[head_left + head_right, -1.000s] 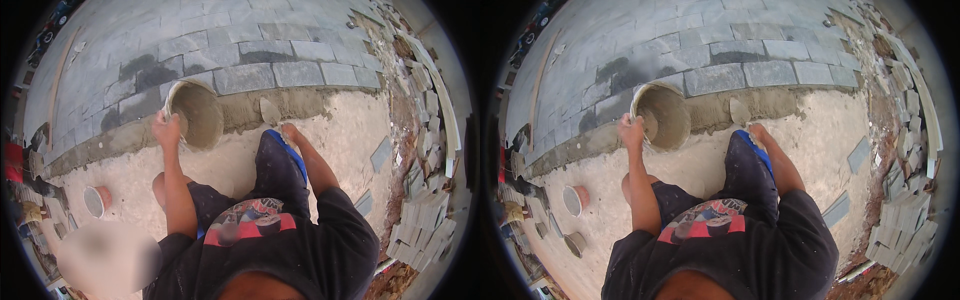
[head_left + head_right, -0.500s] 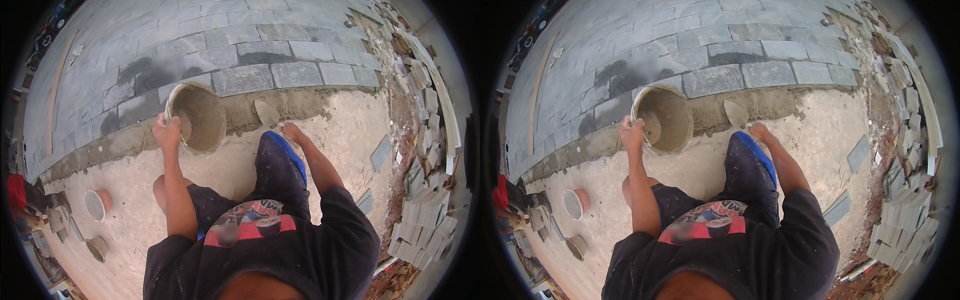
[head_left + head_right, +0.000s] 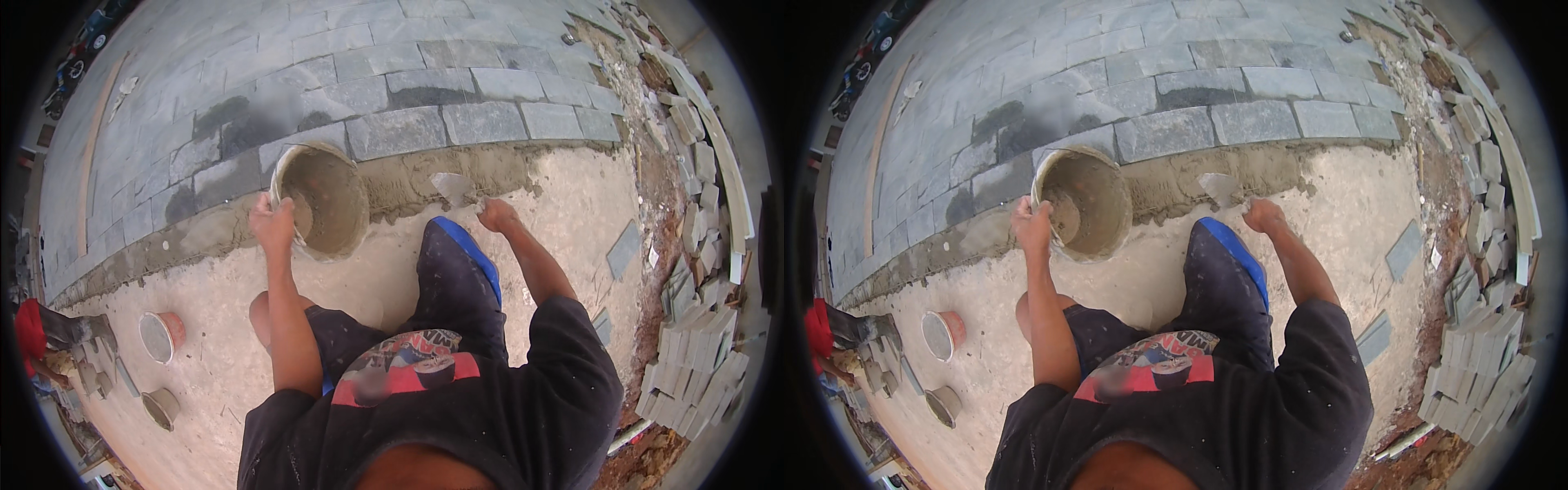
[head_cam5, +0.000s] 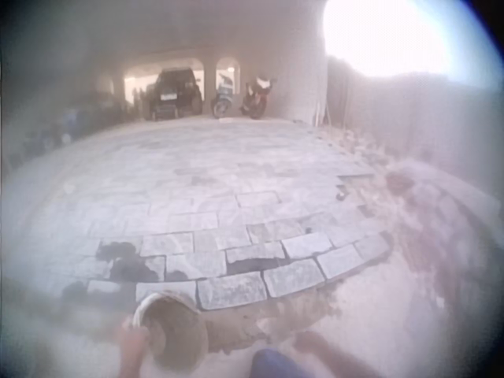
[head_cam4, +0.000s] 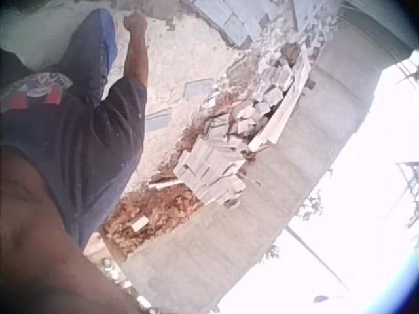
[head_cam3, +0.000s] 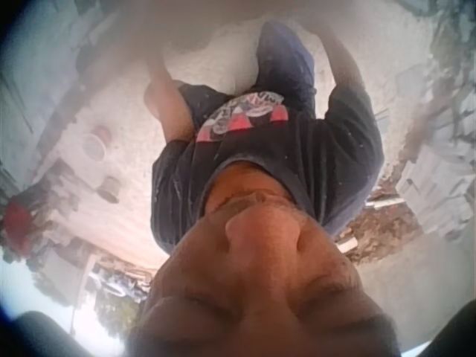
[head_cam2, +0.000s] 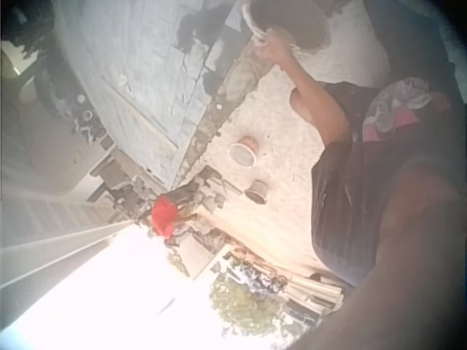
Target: The person uses a trowel to scoop mortar from a bucket and apply it to the base and side of a paved stone area on the ground.
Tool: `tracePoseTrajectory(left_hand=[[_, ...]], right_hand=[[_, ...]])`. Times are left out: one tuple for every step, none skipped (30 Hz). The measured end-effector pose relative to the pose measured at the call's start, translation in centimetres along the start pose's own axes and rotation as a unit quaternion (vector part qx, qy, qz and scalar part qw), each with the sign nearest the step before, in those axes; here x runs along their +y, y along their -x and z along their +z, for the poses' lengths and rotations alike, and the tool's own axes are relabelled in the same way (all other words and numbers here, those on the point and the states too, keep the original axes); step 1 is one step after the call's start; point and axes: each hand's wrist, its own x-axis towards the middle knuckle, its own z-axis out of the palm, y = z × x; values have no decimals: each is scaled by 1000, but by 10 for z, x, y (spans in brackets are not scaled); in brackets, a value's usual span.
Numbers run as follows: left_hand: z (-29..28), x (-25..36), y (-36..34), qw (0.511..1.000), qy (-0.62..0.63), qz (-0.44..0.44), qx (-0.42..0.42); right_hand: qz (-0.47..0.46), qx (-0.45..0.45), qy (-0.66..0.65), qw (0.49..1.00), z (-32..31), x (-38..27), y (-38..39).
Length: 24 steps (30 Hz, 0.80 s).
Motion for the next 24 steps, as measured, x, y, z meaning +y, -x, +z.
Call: tracePoseTrajectory(left_hand=[[0, 2, 1, 1000, -5, 7, 7], [-2, 3, 1, 1000, 7, 6, 6], [-2, 4, 2, 1000, 19, 4, 3], [-2, 4, 2, 1000, 30, 1, 0], [-4, 2, 2, 1000, 19, -6, -4], [-6, -1, 1, 1000, 10, -10, -6], [-7, -3, 0, 1000, 0, -14, -7], [-8, -8, 0, 1000, -5, -8, -4], [-9, -13, -1, 1000, -11, 2, 0], [-4, -11, -2, 1000, -10, 12, -3], [-1, -9, -3, 1000, 3, 20, -6], [0, -9, 0, 1000, 11, 24, -5], [0, -9, 2, 999, 19, 28, -4], [1, -7, 1, 999, -11, 43, 0], [7, -4, 1, 998, -33, 58, -3], [-3, -7, 1, 995, -71, 68, 11], [-10, -14, 2, 998, -50, 37, 4], [-10, -17, 2, 1000, -18, 12, -5], [-11, -17, -2, 1000, 15, -9, -9], [-25, -23, 0, 1000, -23, -6, 12], [-20, -19, 0, 999, -46, 1, 26], [-26, -35, -2, 991, -112, 31, 73], [-5, 6, -2, 997, -72, 37, 1], [-6, 1, -3, 994, -83, 69, 33]], right_hand=[[9, 8, -5, 1000, -5, -1, 4], [18, 16, -11, 1000, -9, -2, 7], [28, 22, -16, 999, -9, 0, 10], [39, 29, -23, 999, -5, 4, 11], [49, 35, -29, 998, 2, 7, 11], [56, 44, -35, 997, 5, 9, 10], [63, 49, -53, 995, 8, 12, 9], [69, 52, -71, 994, 12, 15, 9], [73, 58, -91, 991, 16, 15, 7], [49, 69, -110, 990, 25, 24, 3], [26, 81, -128, 988, 35, 31, -2], [-2, 86, -148, 985, 37, 26, -1], [-6, 58, -151, 987, 35, 21, -3], [-15, 56, -145, 988, 34, 14, -10], [-16, 59, -135, 989, 38, 21, -19], [-37, 50, -129, 990, 34, -7, -23], [-53, 5, -96, 994, 26, -28, -21], [-37, 5, -77, 996, 29, -26, -30], [-28, 8, -60, 998, 34, -17, -45], [-24, 59, -93, 994, 41, -33, -38], [-4, 88, -97, 991, 48, -18, -43], [-2, 95, -133, 987, 53, -22, -41], [103, 75, -171, 977, 53, 55, -55], [92, 89, -169, 977, 61, 70, -55]])
